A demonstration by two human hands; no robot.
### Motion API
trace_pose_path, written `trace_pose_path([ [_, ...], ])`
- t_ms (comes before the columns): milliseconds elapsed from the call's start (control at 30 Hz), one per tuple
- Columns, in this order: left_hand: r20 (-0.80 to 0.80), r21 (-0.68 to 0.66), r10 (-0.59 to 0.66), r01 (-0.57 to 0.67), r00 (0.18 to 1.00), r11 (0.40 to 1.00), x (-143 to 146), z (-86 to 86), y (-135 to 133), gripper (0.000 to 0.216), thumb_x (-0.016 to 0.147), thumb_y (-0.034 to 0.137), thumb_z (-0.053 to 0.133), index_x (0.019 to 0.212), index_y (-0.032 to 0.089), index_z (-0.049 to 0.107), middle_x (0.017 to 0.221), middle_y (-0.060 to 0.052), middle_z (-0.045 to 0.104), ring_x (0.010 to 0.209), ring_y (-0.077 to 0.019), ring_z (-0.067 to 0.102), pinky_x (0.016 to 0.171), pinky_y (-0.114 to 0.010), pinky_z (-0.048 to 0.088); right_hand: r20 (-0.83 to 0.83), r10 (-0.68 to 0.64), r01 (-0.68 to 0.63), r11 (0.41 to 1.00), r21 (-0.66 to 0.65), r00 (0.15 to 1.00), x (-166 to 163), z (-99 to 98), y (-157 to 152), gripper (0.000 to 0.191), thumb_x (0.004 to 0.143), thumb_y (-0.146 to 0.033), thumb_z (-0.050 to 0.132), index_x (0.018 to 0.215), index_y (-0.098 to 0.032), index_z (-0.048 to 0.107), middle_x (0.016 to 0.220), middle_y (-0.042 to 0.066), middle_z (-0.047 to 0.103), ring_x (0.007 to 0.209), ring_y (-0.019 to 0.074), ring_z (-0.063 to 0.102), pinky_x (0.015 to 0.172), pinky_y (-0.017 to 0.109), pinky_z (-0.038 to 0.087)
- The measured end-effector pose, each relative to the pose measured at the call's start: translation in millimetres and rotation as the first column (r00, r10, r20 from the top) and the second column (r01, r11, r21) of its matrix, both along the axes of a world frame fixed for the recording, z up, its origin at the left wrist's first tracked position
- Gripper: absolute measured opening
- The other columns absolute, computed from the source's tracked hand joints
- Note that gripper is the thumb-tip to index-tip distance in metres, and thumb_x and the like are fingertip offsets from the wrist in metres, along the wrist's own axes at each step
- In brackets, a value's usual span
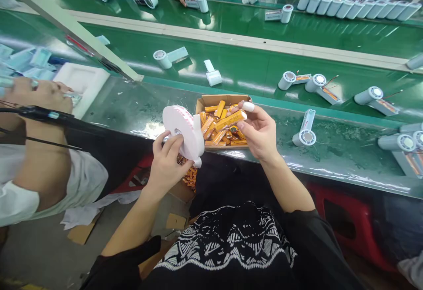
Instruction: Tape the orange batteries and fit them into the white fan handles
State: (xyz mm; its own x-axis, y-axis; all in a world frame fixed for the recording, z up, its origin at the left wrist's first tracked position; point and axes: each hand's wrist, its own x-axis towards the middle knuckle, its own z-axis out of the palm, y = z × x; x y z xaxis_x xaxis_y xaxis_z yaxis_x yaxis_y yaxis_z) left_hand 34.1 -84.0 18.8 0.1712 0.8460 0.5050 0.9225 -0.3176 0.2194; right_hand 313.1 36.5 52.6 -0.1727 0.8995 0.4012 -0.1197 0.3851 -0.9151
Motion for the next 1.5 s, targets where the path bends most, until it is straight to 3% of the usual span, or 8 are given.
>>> trace_pose_path([
  [133, -0.012, -0.042, -0.017, 0.017, 1.0, 0.999, 10.2, 5.6, -4.1, 0.063, 0.087, 0.016, 0.075, 0.147, 0.02, 0.057, 0.138, -0.016, 0.071, 0.147, -0.0437, 0.052, 0.121, -0.063, 0.05, 0.091, -0.203, 0.166, 0.936, 0.312, 0.975, -0.4, -7.4, -7.1, 0.023, 0.101, -0.052, 0.07, 0.107, -0.03, 0.074, 0.108, 0.009, 0.082, 0.104, 0.0302, 0.081, 0.095, 0.055, 0.068],
  [333, 0.04, -0.157, -0.064, 0.07, 0.997, 0.985, 15.1, 8.8, -11.4, 0.071, 0.081, 0.021, 0.079, 0.148, 0.02, 0.056, 0.14, -0.016, 0.07, 0.144, -0.0439, 0.054, 0.121, -0.064, 0.051, 0.268, -0.458, 0.19, 0.734, 0.652, 0.847, 17.4, -31.5, -1.8, 0.023, 0.096, -0.054, 0.073, 0.101, -0.032, 0.075, 0.089, 0.008, 0.079, 0.085, 0.0306, 0.076, 0.078, 0.054, 0.068],
  [533, 0.057, -0.188, -0.082, 0.091, 0.995, 0.978, 19.1, 9.3, -13.4, 0.072, 0.081, 0.019, 0.08, 0.149, 0.02, 0.055, 0.14, -0.017, 0.069, 0.145, -0.044, 0.053, 0.12, -0.064, 0.052, 0.185, -0.334, 0.085, 0.651, 0.754, 0.924, 34.3, -43.4, -10.6, 0.021, 0.091, -0.035, 0.086, 0.11, -0.041, 0.078, 0.098, 0.004, 0.078, 0.097, 0.0295, 0.077, 0.083, 0.052, 0.071],
  [700, 0.051, -0.217, -0.083, 0.092, 0.995, 0.972, 25.9, 12.9, -14.9, 0.073, 0.08, 0.021, 0.084, 0.148, 0.022, 0.056, 0.136, -0.016, 0.07, 0.146, -0.0448, 0.051, 0.121, -0.066, 0.05, 0.209, -0.224, 0.027, 0.74, 0.672, 0.952, 34.7, -61.3, -14.8, 0.028, 0.09, -0.03, 0.088, 0.113, -0.043, 0.078, 0.106, 0.003, 0.08, 0.106, 0.0311, 0.078, 0.092, 0.054, 0.071],
  [833, 0.051, -0.197, -0.101, 0.11, 0.994, 0.974, 29.9, 15.8, -16.0, 0.073, 0.081, 0.02, 0.085, 0.148, 0.02, 0.057, 0.135, -0.016, 0.071, 0.145, -0.0451, 0.051, 0.123, -0.066, 0.049, 0.313, -0.2, -0.081, 0.713, 0.697, 0.929, 35.7, -70.3, -13.6, 0.023, 0.094, -0.032, 0.084, 0.115, -0.04, 0.079, 0.11, 0.005, 0.081, 0.111, 0.0317, 0.078, 0.093, 0.055, 0.072],
  [1133, -0.054, -0.116, -0.126, 0.119, 0.991, 0.986, 32.5, 26.7, -13.6, 0.062, 0.088, 0.016, 0.079, 0.148, 0.021, 0.063, 0.128, -0.015, 0.075, 0.142, -0.0426, 0.053, 0.118, -0.063, 0.052, 0.263, -0.069, -0.158, 0.646, 0.747, 0.962, 18.8, -51.9, -25.3, 0.031, 0.096, -0.017, 0.073, 0.121, -0.035, 0.078, 0.109, 0.005, 0.083, 0.113, 0.0283, 0.08, 0.091, 0.049, 0.073],
  [1300, -0.141, -0.057, -0.051, 0.043, 0.989, 0.997, 22.9, 31.4, -14.7, 0.063, 0.089, 0.006, 0.072, 0.149, 0.024, 0.068, 0.131, -0.011, 0.077, 0.139, -0.0401, 0.052, 0.11, -0.054, 0.055, 0.012, 0.04, -0.042, 0.983, 0.18, 0.999, 10.3, -42.8, -44.2, 0.036, 0.1, -0.042, 0.071, 0.134, -0.029, 0.073, 0.128, 0.012, 0.078, 0.116, 0.0295, 0.079, 0.097, 0.05, 0.071],
  [1500, -0.233, 0.011, -0.031, 0.035, 0.972, 0.999, 26.4, 34.4, -10.8, 0.073, 0.093, 0.004, 0.072, 0.16, 0.03, 0.062, 0.137, -0.005, 0.078, 0.13, -0.036, 0.053, 0.111, -0.052, 0.049, -0.022, 0.172, -0.164, 0.888, -0.43, 0.985, 15.9, -26.0, -28.7, 0.063, 0.073, -0.05, 0.103, 0.124, -0.021, 0.079, 0.114, 0.009, 0.083, 0.107, 0.0273, 0.081, 0.104, 0.049, 0.07],
])
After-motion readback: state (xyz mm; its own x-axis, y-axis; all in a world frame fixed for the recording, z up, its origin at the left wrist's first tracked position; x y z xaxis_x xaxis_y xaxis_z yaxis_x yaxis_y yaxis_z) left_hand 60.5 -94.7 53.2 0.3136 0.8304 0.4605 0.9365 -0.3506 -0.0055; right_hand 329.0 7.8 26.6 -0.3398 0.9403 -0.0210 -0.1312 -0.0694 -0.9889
